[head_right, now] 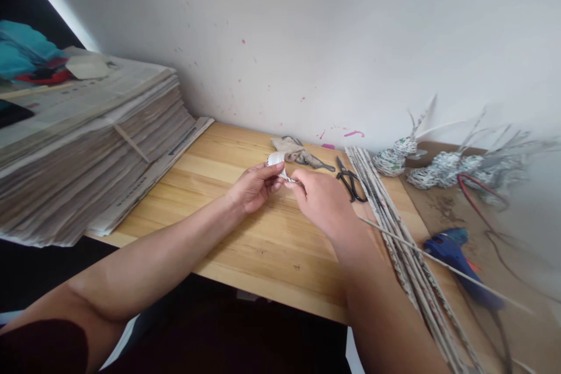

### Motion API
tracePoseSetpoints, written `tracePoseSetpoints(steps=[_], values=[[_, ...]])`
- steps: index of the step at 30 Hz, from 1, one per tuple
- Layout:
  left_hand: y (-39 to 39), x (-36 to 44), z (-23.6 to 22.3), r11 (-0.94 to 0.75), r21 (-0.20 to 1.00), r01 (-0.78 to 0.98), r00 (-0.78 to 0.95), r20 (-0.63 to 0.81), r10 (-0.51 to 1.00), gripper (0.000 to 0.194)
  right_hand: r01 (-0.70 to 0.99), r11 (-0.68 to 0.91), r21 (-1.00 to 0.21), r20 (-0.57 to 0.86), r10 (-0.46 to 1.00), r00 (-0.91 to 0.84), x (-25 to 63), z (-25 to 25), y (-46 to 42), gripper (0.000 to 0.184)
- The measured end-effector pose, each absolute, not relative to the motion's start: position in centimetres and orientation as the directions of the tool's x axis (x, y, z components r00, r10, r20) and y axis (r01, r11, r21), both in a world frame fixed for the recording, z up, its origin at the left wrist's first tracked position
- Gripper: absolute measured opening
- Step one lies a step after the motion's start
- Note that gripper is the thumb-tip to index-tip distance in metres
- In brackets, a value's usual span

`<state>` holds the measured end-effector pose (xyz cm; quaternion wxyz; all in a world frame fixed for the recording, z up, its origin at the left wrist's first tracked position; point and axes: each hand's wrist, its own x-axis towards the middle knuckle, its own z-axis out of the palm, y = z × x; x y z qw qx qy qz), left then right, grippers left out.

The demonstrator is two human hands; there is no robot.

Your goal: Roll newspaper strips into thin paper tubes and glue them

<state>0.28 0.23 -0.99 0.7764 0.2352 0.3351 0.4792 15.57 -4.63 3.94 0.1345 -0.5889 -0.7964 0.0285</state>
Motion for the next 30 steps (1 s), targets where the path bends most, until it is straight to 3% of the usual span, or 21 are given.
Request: tracePoseSetpoints(steps=[8, 16, 30], values=[[0.1, 0.3, -0.9, 0.428, 0.697, -0.575, 0.345, -0.268, 0.899, 0.010, 0.891, 0.319, -0.325, 0.128, 0.948, -0.293, 16.0, 3.8, -4.4, 0.035], [-0.3, 0.5, -0.7, 0.450, 0.679, -0.580, 0.407, -0.237, 0.882, 0.009, 0.922, 0.284, -0.262, 0.144, 0.956, -0.254, 16.4, 3.9, -4.3, 0.033], [-0.2, 0.6, -1.2, 0.471, 0.674, -0.570, 0.401, -0.272, 0.875, 0.008, 0.901, 0.300, -0.312, 0.146, 0.953, -0.267, 16.7, 3.5, -4.2, 0.033]])
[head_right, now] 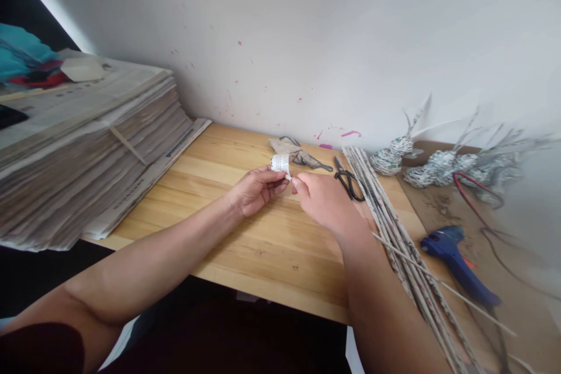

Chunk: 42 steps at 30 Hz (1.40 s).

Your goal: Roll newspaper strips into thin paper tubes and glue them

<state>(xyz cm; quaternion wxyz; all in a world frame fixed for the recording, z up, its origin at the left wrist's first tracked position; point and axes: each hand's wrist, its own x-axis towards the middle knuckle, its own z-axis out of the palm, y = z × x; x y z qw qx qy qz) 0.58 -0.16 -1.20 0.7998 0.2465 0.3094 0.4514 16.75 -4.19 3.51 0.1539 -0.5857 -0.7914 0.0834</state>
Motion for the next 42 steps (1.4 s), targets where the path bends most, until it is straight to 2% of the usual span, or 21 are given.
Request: tracePoseSetpoints(steps=[2, 4, 6, 9, 15, 29, 42], values=[[-0.2, 0.6, -1.2, 0.464, 0.674, -0.575, 0.394, -0.269, 0.879, 0.008, 0.892, 0.281, -0.354, 0.174, 0.957, -0.232, 16.7, 3.4, -4.1, 0.027], [-0.2, 0.6, -1.1, 0.459, 0.674, -0.579, 0.384, -0.271, 0.883, 0.008, 0.851, 0.262, -0.454, 0.204, 0.961, -0.187, 16.6, 3.4, -4.1, 0.020], [-0.2, 0.6, -1.1, 0.460, 0.671, -0.581, 0.378, -0.279, 0.883, 0.008, 0.790, 0.251, -0.560, 0.221, 0.964, -0.150, 16.4, 3.3, -4.0, 0.019], [-0.3, 0.7, -1.1, 0.465, 0.674, -0.575, 0.386, -0.277, 0.880, 0.008, 0.748, 0.226, -0.623, 0.216, 0.970, -0.114, 16.3, 3.3, -4.0, 0.019], [-0.7, 0.9, -1.2, 0.463, 0.688, -0.558, 0.412, -0.255, 0.875, 0.008, 0.766, 0.177, -0.618, 0.195, 0.978, -0.069, 16.3, 3.4, -4.0, 0.018], [-0.9, 1.1, -1.4, 0.400, 0.705, -0.585, 0.401, -0.177, 0.899, 0.024, 0.763, 0.171, -0.623, 0.214, 0.976, -0.045, 15.8, 3.0, -3.7, 0.013], [-0.7, 0.7, -0.3, 0.457, 0.704, -0.544, 0.383, -0.276, 0.882, 0.014, 0.752, 0.276, -0.598, 0.314, 0.945, -0.097, 16.0, 2.7, -3.7, 0.011]])
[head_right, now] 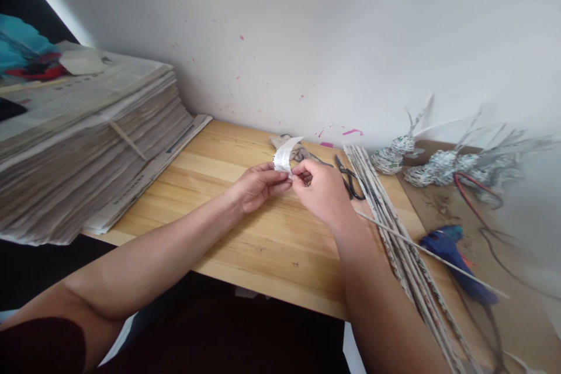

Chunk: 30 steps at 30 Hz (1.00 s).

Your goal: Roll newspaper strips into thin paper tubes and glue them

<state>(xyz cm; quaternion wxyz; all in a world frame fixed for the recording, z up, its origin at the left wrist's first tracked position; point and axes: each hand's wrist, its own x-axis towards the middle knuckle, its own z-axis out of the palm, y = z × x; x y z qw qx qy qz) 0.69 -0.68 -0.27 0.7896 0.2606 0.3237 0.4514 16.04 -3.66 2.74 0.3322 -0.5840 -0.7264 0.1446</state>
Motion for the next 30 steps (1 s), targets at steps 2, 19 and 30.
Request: tracePoseSetpoints(steps=[2, 19, 30], values=[[-0.60, 0.64, -0.22, 0.455, 0.709, -0.539, 0.376, -0.281, 0.883, 0.015, 0.739, 0.289, -0.608, 0.315, 0.943, -0.110, 16.07, 2.74, -3.70, 0.012], [-0.63, 0.64, -0.29, 0.450, 0.708, -0.544, 0.372, -0.277, 0.886, 0.016, 0.696, 0.252, -0.672, 0.254, 0.962, -0.102, 16.50, 2.27, -3.32, 0.019], [-0.68, 0.70, -0.44, 0.486, 0.708, -0.512, 0.396, -0.307, 0.865, 0.015, 0.661, 0.241, -0.710, 0.200, 0.970, -0.138, 16.57, 2.10, -3.19, 0.018]])
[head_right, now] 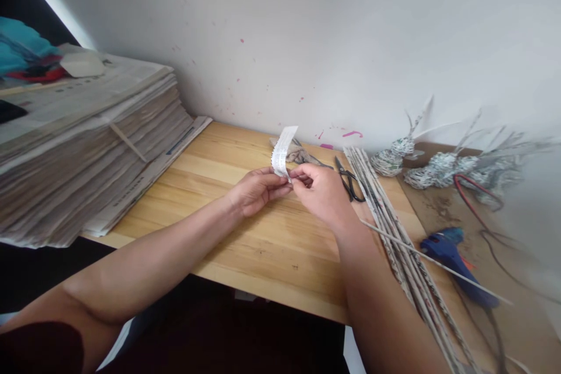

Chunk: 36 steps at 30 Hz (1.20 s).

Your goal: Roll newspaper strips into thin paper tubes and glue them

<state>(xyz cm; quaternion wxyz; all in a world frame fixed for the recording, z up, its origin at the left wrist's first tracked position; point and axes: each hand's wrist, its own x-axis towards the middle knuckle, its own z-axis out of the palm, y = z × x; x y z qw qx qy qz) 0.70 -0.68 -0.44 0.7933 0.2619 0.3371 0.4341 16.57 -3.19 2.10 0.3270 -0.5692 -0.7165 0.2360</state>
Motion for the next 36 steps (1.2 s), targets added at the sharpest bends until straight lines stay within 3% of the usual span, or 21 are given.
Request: tracePoseSetpoints(steps=[14, 21, 36], values=[[-0.1, 0.1, 0.5, 0.538, 0.715, -0.446, 0.366, -0.402, 0.839, 0.020, 0.645, 0.282, -0.710, 0.219, 0.959, -0.179, 16.5, 2.1, -3.3, 0.019], [-0.1, -0.4, 0.8, 0.553, 0.696, -0.458, 0.489, -0.323, 0.810, 0.023, 0.643, 0.241, -0.727, 0.215, 0.969, -0.121, 17.0, 2.5, -3.2, 0.017], [0.0, 0.0, -0.8, 0.488, 0.702, -0.518, 0.445, -0.266, 0.855, 0.008, 0.491, 0.129, -0.861, 0.067, 0.988, -0.143, 17.4, 2.7, -3.2, 0.021]])
